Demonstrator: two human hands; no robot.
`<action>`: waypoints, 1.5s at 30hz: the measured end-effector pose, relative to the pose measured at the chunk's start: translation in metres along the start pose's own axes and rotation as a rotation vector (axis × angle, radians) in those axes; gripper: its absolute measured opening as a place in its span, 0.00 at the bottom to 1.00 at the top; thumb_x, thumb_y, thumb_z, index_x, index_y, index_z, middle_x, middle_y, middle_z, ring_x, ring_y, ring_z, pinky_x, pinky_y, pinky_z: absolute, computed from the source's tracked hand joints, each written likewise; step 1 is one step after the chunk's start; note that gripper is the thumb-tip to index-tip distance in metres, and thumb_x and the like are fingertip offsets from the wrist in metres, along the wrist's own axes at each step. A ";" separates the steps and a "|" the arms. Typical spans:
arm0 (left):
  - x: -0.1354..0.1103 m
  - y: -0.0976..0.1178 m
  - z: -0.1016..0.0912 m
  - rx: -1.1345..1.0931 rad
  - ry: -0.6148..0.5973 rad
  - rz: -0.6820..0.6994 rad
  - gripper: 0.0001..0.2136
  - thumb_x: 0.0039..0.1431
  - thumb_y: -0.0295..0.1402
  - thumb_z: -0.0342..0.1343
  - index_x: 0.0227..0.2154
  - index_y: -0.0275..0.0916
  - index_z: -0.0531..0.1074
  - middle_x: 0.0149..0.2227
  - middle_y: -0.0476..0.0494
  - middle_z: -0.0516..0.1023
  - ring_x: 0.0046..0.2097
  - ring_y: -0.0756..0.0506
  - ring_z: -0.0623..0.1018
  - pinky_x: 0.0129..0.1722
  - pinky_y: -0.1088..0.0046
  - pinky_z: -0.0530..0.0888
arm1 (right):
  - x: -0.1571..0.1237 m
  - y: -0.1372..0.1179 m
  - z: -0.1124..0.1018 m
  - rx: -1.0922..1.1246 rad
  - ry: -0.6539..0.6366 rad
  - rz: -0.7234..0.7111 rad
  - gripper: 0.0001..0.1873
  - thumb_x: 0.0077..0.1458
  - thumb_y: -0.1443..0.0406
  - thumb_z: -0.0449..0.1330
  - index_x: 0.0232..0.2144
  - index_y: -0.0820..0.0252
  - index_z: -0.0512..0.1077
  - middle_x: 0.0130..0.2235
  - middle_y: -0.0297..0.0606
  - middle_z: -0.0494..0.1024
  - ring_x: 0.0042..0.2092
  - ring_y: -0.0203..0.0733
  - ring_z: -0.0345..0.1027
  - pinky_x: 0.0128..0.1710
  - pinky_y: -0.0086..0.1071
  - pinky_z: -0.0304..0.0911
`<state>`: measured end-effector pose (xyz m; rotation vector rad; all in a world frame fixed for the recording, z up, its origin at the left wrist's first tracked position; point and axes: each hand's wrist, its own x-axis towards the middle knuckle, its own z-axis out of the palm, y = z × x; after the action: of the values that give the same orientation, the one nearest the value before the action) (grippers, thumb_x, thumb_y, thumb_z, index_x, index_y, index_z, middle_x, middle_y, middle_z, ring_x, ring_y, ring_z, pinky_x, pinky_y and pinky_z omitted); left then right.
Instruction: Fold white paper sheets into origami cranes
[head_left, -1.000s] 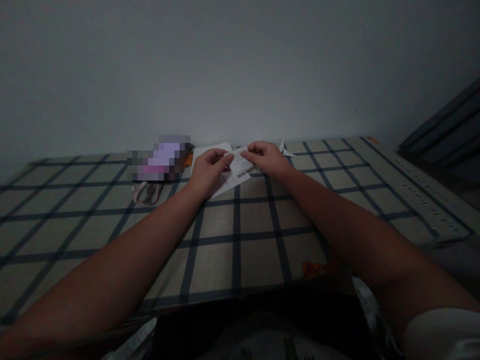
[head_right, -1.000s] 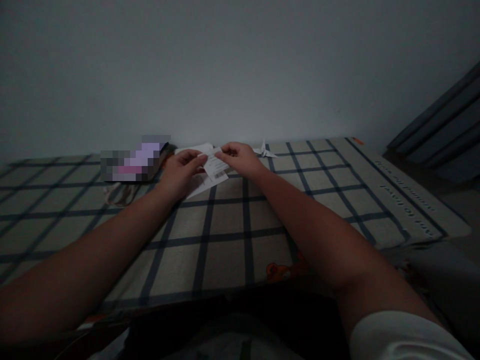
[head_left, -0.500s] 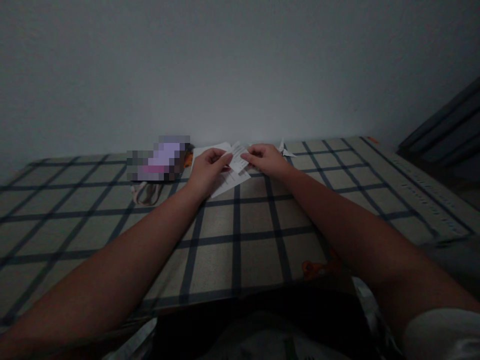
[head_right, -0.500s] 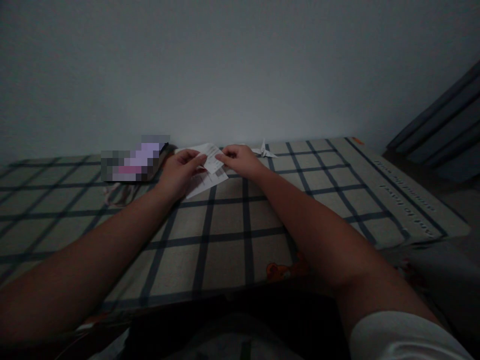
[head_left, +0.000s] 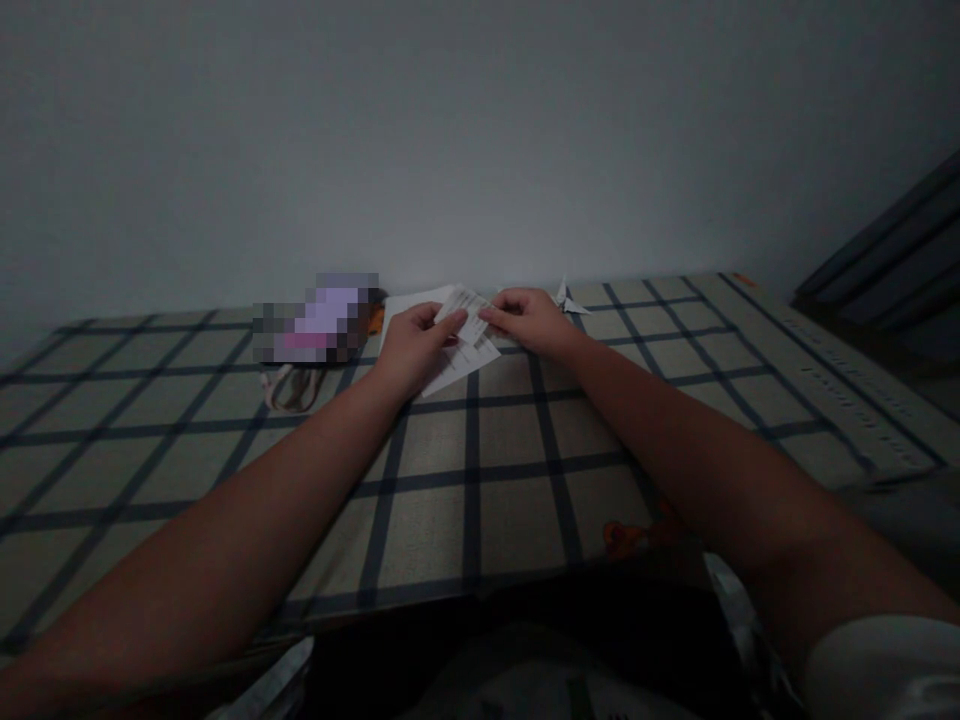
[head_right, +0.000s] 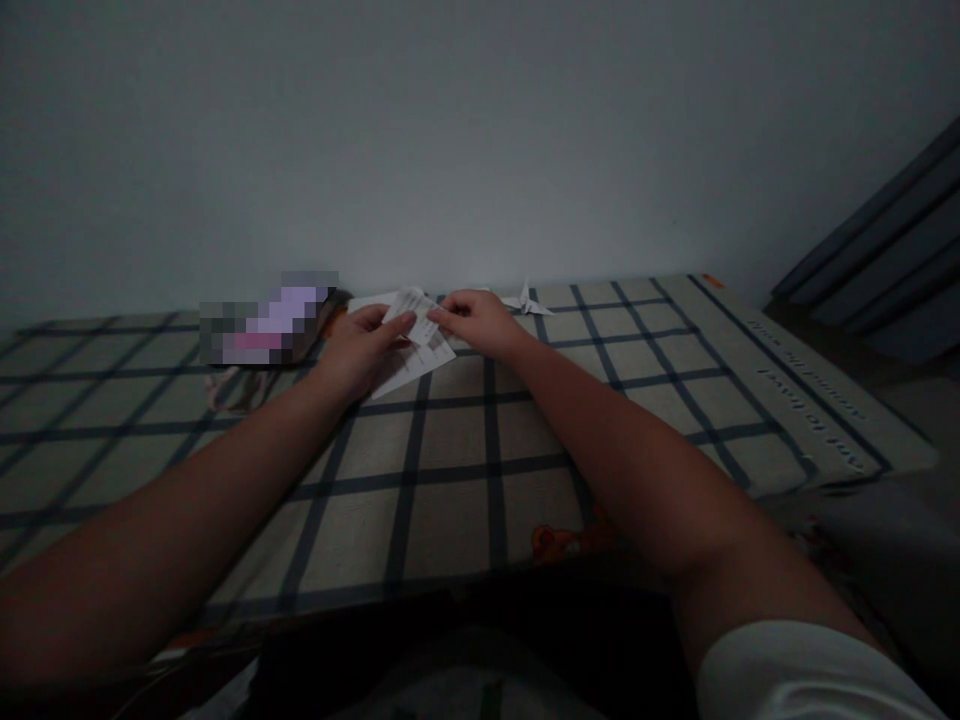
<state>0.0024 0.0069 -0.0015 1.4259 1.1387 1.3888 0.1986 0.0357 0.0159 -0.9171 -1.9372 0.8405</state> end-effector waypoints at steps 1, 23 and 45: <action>0.000 -0.001 0.000 -0.012 -0.013 -0.010 0.20 0.45 0.48 0.70 0.33 0.35 0.80 0.33 0.43 0.82 0.32 0.47 0.78 0.36 0.71 0.74 | 0.000 0.000 0.000 -0.004 -0.001 0.000 0.19 0.54 0.51 0.61 0.25 0.63 0.70 0.25 0.33 0.69 0.30 0.34 0.60 0.31 0.30 0.55; -0.002 0.003 -0.002 0.084 0.024 0.054 0.21 0.48 0.50 0.67 0.33 0.35 0.81 0.32 0.41 0.82 0.31 0.47 0.77 0.33 0.72 0.71 | -0.003 -0.010 0.000 0.069 0.013 0.061 0.22 0.60 0.51 0.57 0.24 0.62 0.70 0.25 0.35 0.72 0.29 0.33 0.64 0.32 0.29 0.62; -0.004 0.008 0.003 -0.038 0.005 0.019 0.15 0.45 0.42 0.70 0.31 0.36 0.79 0.32 0.44 0.81 0.31 0.49 0.75 0.35 0.72 0.73 | -0.002 -0.006 0.008 0.050 -0.082 0.105 0.14 0.65 0.62 0.55 0.27 0.60 0.64 0.25 0.31 0.69 0.28 0.32 0.64 0.31 0.28 0.60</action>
<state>0.0062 0.0008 0.0051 1.4111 1.0990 1.4202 0.1906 0.0291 0.0166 -0.9748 -1.9428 0.9969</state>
